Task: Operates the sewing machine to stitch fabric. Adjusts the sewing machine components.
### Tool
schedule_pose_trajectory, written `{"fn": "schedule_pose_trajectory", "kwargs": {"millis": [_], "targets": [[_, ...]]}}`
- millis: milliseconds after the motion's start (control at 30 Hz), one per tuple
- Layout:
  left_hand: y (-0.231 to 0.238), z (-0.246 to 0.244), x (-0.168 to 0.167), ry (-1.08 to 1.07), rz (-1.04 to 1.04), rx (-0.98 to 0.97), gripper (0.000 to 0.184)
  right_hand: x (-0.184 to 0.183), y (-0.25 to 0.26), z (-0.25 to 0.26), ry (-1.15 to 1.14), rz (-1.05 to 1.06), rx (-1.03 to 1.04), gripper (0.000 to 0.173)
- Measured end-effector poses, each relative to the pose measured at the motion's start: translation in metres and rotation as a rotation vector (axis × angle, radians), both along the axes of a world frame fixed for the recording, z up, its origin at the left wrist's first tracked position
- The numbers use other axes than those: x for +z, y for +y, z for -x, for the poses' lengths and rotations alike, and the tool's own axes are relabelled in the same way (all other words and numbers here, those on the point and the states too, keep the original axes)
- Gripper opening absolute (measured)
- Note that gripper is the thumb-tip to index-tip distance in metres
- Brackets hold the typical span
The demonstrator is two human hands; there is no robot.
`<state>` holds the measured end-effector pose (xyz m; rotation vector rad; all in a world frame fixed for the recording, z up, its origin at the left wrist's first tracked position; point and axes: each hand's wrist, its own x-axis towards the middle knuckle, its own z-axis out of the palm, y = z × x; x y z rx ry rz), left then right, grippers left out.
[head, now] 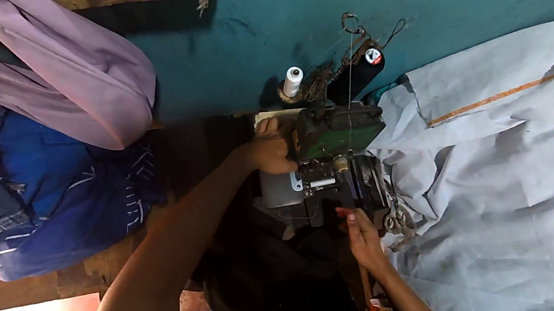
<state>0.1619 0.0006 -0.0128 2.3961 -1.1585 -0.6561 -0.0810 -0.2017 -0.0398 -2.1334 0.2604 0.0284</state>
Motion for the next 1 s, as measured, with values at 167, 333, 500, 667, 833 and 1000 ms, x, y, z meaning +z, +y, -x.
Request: {"fn": "schedule_pose_trajectory", "kwargs": {"millis": [167, 333, 500, 667, 833, 1000], "targets": [[0.005, -0.008, 0.011, 0.137, 0.049, -0.009, 0.037, 0.012, 0.026, -0.042, -0.193, 0.005, -0.001, 0.033], [0.005, -0.012, 0.006, 0.117, -0.016, -0.071, 0.022, 0.013, 0.055, -0.073, -0.254, -0.113, -0.133, 0.023], [0.003, -0.003, 0.003, 0.059, -0.007, -0.005, 0.044, 0.014, 0.071, -0.080, -0.249, -0.181, -0.203, 0.017], [0.004, -0.010, 0.013, 0.193, 0.017, -0.020, 0.038, 0.018, 0.070, -0.077, -0.245, -0.172, -0.211, 0.019], [0.003, -0.003, -0.001, 0.075, 0.087, -0.019, 0.040, 0.020, 0.066, -0.074, -0.260, -0.148, -0.189, 0.020], [0.007, 0.008, -0.014, -0.108, 0.133, -0.040, 0.049, 0.025, 0.067, -0.074, -0.276, -0.105, -0.167, 0.020]]}}
